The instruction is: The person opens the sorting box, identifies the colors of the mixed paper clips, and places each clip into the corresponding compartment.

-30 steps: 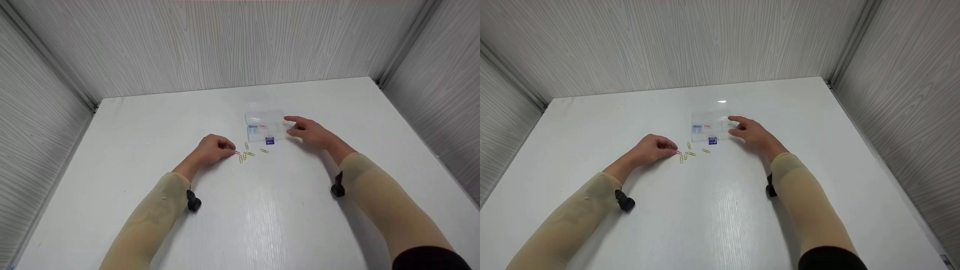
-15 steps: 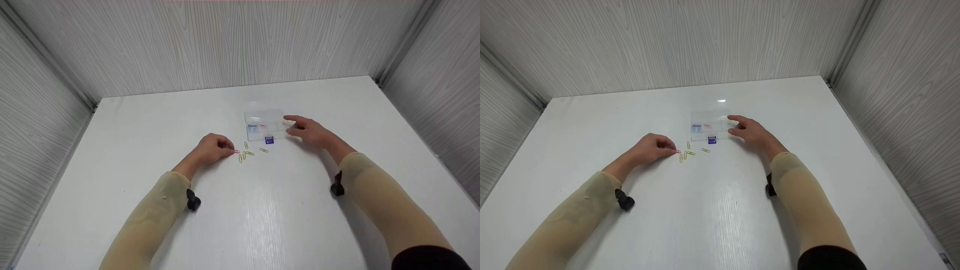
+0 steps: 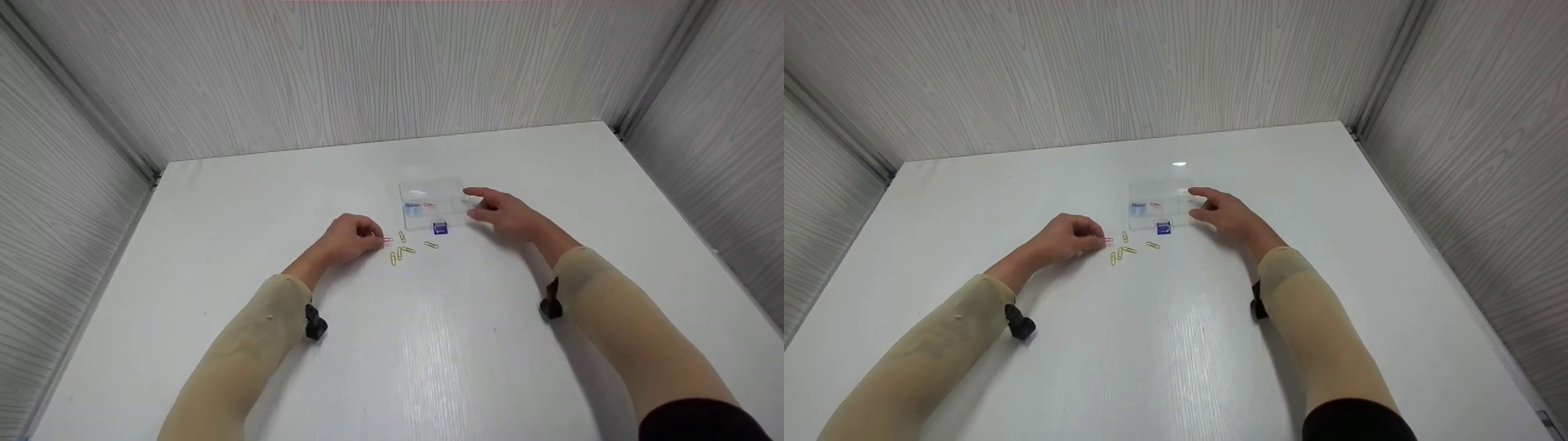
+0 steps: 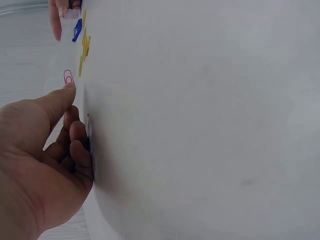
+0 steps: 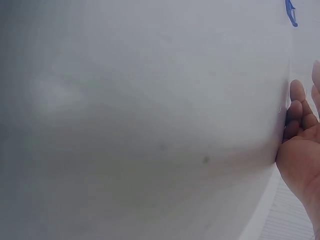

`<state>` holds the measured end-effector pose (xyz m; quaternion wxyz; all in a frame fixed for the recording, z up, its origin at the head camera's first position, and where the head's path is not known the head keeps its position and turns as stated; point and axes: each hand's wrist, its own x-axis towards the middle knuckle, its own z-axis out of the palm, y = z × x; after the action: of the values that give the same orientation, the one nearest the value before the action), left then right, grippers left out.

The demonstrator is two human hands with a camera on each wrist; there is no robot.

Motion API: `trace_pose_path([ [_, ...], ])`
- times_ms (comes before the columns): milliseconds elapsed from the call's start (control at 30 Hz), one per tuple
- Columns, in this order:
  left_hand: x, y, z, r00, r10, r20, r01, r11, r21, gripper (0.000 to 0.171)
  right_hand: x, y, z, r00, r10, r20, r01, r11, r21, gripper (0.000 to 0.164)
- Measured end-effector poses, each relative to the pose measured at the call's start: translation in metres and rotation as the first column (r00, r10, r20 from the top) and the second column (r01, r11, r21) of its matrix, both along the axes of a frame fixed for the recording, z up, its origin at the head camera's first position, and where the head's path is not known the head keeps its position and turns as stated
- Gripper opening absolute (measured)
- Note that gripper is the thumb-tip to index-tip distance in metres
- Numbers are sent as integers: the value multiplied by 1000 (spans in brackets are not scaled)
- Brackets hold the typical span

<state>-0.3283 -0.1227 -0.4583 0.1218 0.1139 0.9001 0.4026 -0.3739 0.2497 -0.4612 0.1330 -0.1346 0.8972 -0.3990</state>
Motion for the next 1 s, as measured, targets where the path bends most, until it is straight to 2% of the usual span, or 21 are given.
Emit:
trace_pose_path([
  [133, -5, 6, 10, 1000, 10, 14, -10, 999, 38, 10, -1, 1, -1, 1000, -4, -2, 4, 1000, 5, 62],
  [367, -20, 23, 30, 998, 10, -62, -5, 996, 85, 9, 0, -1, -1, 1000, -18, 18, 18, 1000, 2, 61],
  [500, -31, 36, 39, 997, 25, -78, -19, 996, 82, 11, 1, -1, 0, 1000, -20, 20, 20, 1000, -1, 60],
  [767, -55, 62, 34, 991, 50, -123, -39, 995, 90, 12, 1, -2, 0, 999, -41, 6, 41, 999, 17, 58],
  [1000, -69, 80, 24, 989, 72, -130, -60, 993, 99, 10, 0, -1, 0, 999, -37, 8, 37, 999, 17, 59],
])
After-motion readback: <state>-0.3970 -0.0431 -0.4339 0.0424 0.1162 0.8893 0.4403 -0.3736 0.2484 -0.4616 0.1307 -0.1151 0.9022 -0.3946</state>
